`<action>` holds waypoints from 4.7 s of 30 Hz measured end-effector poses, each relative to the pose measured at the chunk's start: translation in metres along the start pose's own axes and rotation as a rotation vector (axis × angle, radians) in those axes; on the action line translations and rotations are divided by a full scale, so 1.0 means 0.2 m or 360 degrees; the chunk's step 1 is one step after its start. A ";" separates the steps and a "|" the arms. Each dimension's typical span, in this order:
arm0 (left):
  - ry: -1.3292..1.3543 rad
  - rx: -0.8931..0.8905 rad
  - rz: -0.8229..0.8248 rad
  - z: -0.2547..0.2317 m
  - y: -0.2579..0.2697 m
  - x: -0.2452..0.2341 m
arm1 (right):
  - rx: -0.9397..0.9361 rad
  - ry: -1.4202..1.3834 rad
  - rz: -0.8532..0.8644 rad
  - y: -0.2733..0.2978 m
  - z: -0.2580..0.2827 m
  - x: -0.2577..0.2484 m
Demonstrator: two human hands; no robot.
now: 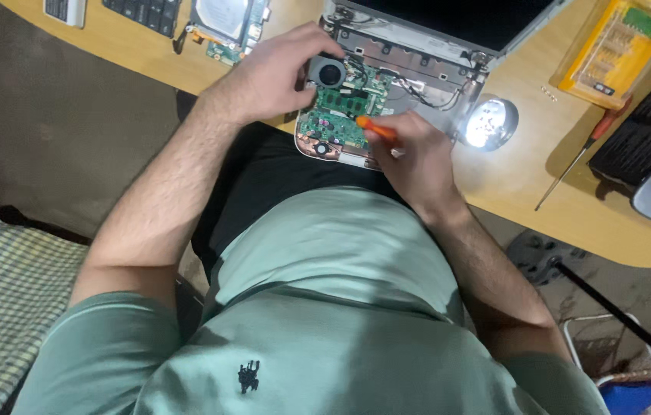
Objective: The person disassembles a laptop by removing screws and detaching internal components. They use a screwdriver to loosen screws and carefully lift out parts such as the hard drive and circuit boards, placing them on the table.
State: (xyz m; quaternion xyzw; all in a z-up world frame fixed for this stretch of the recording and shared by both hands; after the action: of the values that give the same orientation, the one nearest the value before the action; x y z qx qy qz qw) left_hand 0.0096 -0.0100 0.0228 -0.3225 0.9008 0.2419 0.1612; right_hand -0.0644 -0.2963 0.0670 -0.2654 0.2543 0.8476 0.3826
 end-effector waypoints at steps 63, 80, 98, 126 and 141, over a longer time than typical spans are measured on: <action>-0.0124 -0.0270 -0.0369 0.19 -0.25 0.15 | -0.0181 0.1130 0.0056 -0.32 0.20 0.19; -0.0129 -0.0140 -0.0384 0.18 -0.24 0.13 | -0.0154 0.0973 -0.0081 -0.31 0.15 0.19; -0.0182 -0.0192 -0.0403 0.23 -0.28 0.16 | -0.0189 0.1128 0.0020 -0.28 0.20 0.21; 0.0507 -0.0047 -0.0487 0.22 -0.19 0.11 | 0.0045 0.0241 -0.0352 -0.04 -0.19 0.06; 0.1672 -0.0059 -0.0570 0.29 -0.02 0.17 | 0.0046 -0.0035 -0.0496 0.27 -0.58 0.14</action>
State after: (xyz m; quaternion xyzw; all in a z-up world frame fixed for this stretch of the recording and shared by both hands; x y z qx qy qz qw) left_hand -0.0048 0.0010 -0.0411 -0.5506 0.7868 0.0330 -0.2769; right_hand -0.0930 -0.3860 -0.0229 -0.2868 0.2181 0.7771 0.5160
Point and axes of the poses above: each hand's wrist, its own y-axis away from the middle knuckle, its own x-axis out of the palm, z = x × y, the point moved 2 cm from there along -y, towards the middle knuckle, and after that the axes turned 12 degrees about z, right-handed, at the moved point
